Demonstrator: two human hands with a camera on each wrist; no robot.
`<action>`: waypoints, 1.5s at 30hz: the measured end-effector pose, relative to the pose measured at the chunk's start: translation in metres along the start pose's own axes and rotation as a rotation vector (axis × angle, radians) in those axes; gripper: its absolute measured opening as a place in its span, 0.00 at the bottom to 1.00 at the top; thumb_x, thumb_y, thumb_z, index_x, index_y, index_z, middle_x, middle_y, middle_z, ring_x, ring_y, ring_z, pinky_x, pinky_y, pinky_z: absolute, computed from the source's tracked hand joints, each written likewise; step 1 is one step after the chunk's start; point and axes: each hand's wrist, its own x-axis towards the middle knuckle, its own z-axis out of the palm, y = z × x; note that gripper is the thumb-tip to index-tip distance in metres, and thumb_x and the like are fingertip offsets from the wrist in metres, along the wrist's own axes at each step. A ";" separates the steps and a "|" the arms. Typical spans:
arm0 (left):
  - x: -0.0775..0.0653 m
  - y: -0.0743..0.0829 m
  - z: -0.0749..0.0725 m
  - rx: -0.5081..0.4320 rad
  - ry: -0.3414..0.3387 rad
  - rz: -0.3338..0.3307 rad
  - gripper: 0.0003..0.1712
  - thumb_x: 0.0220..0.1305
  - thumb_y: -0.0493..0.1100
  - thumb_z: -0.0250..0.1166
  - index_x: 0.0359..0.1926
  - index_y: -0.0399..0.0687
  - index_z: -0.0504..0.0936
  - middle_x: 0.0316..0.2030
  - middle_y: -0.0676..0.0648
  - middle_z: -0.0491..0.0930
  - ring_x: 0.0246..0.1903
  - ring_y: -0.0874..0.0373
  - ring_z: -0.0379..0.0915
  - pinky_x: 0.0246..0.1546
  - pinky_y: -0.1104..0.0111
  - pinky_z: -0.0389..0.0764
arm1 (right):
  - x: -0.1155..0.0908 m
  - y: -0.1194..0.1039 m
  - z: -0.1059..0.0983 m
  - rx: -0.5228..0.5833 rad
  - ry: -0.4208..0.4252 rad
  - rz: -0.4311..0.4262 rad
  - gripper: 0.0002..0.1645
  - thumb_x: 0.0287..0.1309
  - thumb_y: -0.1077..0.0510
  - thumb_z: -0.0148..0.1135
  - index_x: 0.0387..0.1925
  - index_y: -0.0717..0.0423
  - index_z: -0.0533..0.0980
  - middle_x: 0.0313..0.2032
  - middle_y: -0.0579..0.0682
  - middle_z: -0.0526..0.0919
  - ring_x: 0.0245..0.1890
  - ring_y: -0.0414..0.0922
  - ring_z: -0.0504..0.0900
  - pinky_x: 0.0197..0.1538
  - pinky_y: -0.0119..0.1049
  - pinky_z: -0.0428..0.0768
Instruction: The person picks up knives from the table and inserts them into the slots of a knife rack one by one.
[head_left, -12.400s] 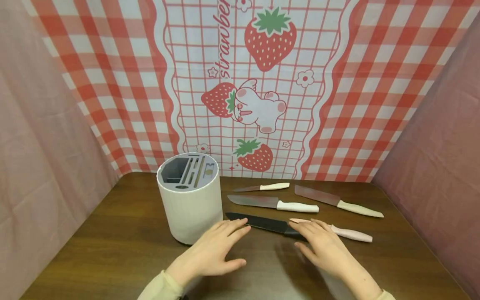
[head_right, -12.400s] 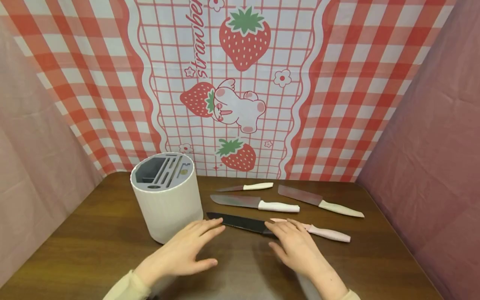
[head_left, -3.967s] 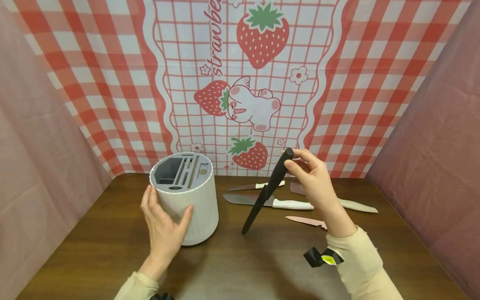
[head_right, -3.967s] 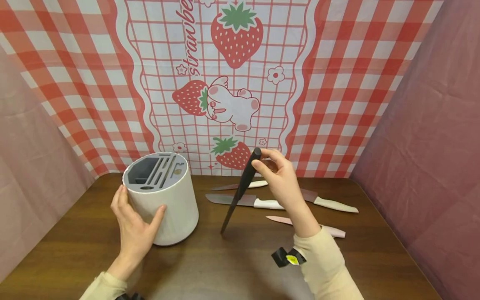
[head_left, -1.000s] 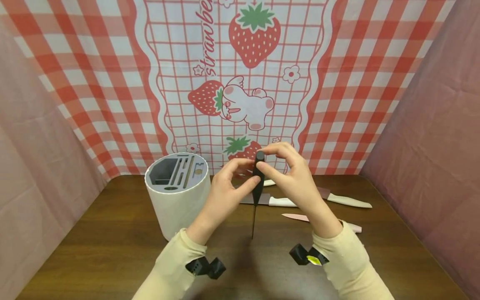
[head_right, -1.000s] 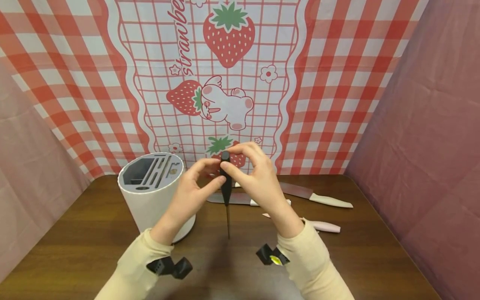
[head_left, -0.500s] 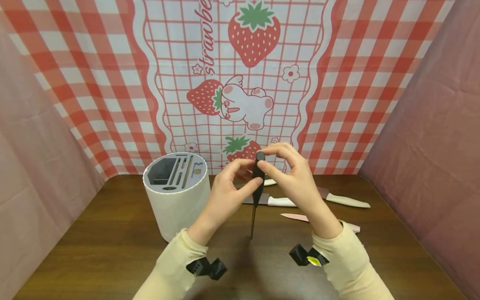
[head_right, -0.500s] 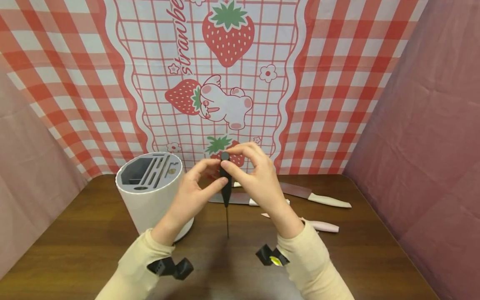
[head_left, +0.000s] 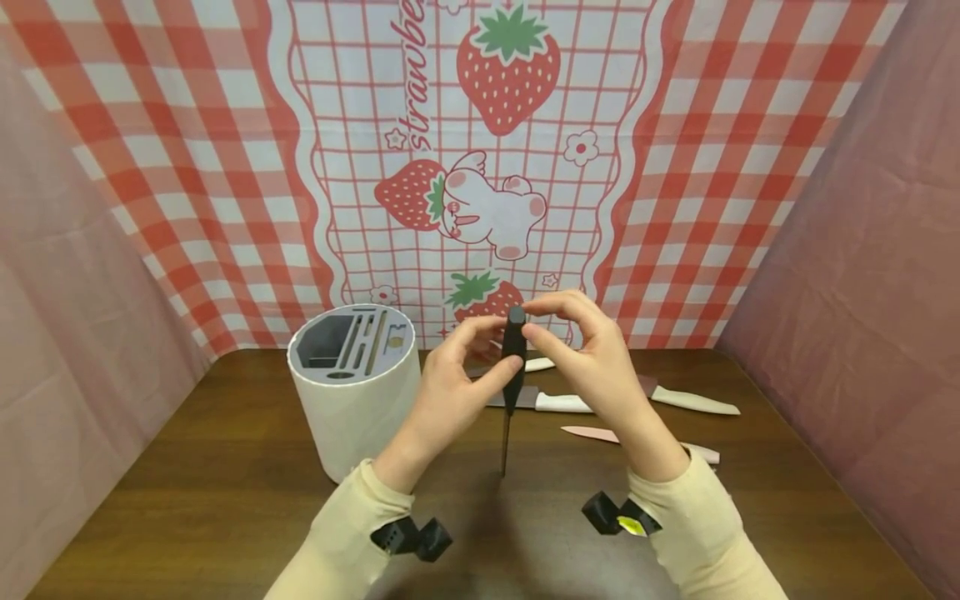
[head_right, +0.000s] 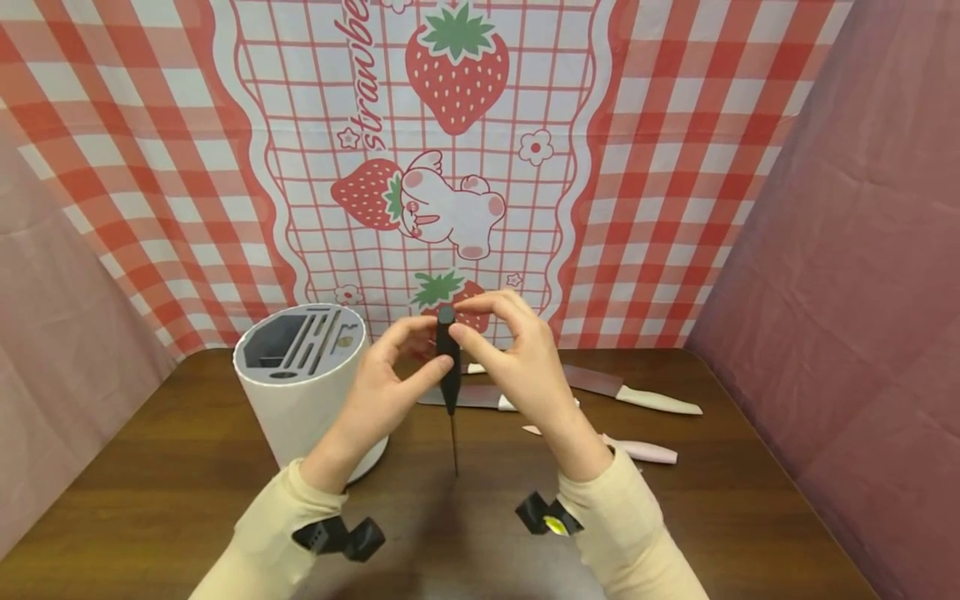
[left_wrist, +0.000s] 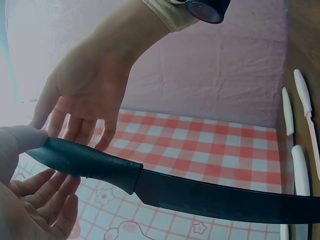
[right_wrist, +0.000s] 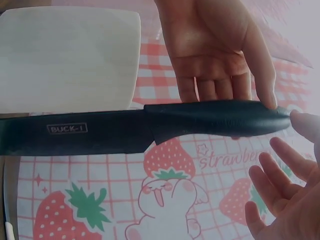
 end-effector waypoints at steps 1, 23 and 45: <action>0.000 0.000 0.000 0.002 0.004 0.002 0.20 0.56 0.40 0.64 0.50 0.48 0.74 0.35 0.49 0.79 0.35 0.62 0.74 0.40 0.64 0.78 | -0.001 0.001 -0.001 -0.002 0.004 -0.002 0.15 0.56 0.58 0.60 0.46 0.55 0.76 0.45 0.46 0.76 0.49 0.39 0.72 0.54 0.41 0.68; -0.007 0.000 -0.017 0.086 0.081 -0.004 0.20 0.56 0.39 0.64 0.51 0.42 0.75 0.37 0.46 0.80 0.34 0.59 0.75 0.34 0.70 0.78 | -0.025 0.036 -0.037 -0.017 0.106 0.064 0.13 0.59 0.61 0.56 0.44 0.63 0.75 0.41 0.45 0.80 0.41 0.35 0.77 0.42 0.24 0.75; -0.011 -0.001 -0.026 0.165 0.144 0.051 0.15 0.55 0.37 0.64 0.45 0.43 0.78 0.34 0.48 0.80 0.31 0.62 0.76 0.34 0.67 0.77 | -0.061 0.076 -0.056 -0.101 0.108 0.209 0.12 0.60 0.59 0.56 0.42 0.62 0.76 0.35 0.34 0.79 0.35 0.33 0.74 0.36 0.23 0.71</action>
